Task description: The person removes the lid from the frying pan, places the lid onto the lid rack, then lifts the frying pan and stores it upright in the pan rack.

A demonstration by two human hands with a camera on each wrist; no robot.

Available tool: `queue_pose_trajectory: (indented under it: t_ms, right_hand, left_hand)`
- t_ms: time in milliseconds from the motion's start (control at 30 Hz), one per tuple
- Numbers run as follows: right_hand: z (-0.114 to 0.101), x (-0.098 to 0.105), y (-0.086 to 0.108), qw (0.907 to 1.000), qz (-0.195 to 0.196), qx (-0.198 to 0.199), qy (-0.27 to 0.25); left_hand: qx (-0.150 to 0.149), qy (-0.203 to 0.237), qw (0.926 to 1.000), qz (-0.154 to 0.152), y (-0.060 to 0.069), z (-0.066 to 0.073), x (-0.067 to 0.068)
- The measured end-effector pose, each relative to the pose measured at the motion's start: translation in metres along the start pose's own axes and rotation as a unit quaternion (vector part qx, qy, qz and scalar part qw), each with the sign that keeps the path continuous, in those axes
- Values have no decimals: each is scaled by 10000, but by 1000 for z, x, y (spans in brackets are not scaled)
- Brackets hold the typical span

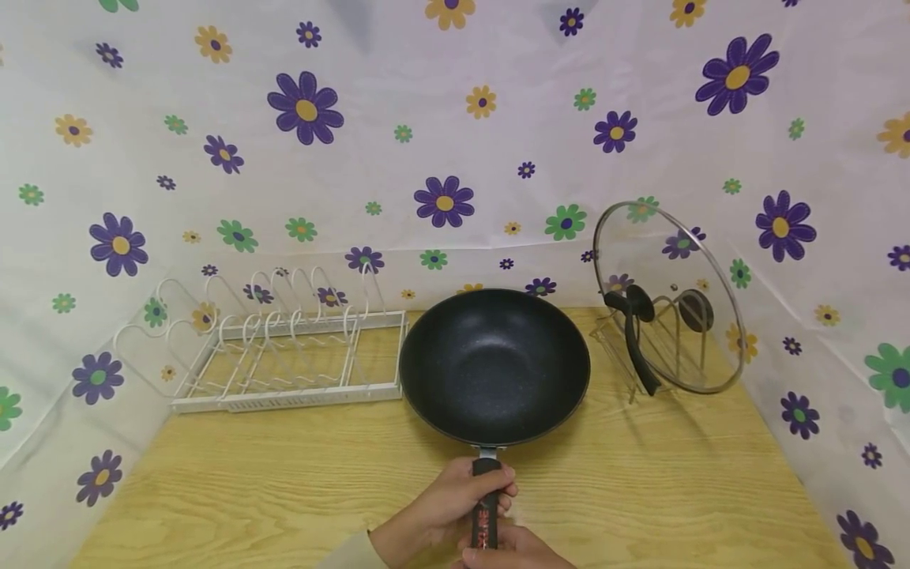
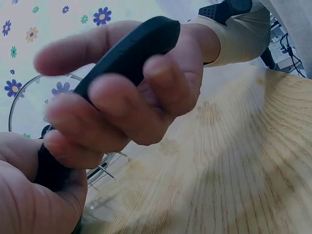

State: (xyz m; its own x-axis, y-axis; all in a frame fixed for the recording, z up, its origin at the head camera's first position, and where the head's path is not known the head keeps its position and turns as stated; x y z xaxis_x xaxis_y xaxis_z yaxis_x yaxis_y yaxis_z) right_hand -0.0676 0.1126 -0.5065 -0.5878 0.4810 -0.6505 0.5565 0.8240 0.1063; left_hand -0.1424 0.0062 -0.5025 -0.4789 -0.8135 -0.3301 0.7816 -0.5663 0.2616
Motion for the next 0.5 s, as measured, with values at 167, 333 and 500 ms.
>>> queue_pose_trajectory:
  t_ms: [167,333,500]
  right_hand:
    - [11,0,-7,9988,-47,361,-325]
    - [16,-4,-10,9963,-51,628,-582]
    - [15,-10,-12,9916,-317,837,-929]
  left_hand:
    - [17,-86,9999,-114,1,2,0]
    - [-11,-151,9997,-190,0,1,1]
    - [-23,-191,9995,-232,-1,1,2]
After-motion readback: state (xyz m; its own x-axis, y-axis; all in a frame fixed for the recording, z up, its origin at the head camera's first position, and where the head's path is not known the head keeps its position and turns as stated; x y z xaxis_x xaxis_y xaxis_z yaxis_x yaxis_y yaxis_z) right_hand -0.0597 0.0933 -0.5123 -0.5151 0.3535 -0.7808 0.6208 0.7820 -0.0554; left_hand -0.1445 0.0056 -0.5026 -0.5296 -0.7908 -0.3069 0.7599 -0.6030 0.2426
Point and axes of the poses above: each hand's wrist, its own y-axis away from the middle knuckle, its own x-axis out of the back of the hand, z = x × y, the point moved 4 cm from there along -y, towards the middle knuckle, and after that the axes turned 4 degrees about -z, right-handed, at the moved point
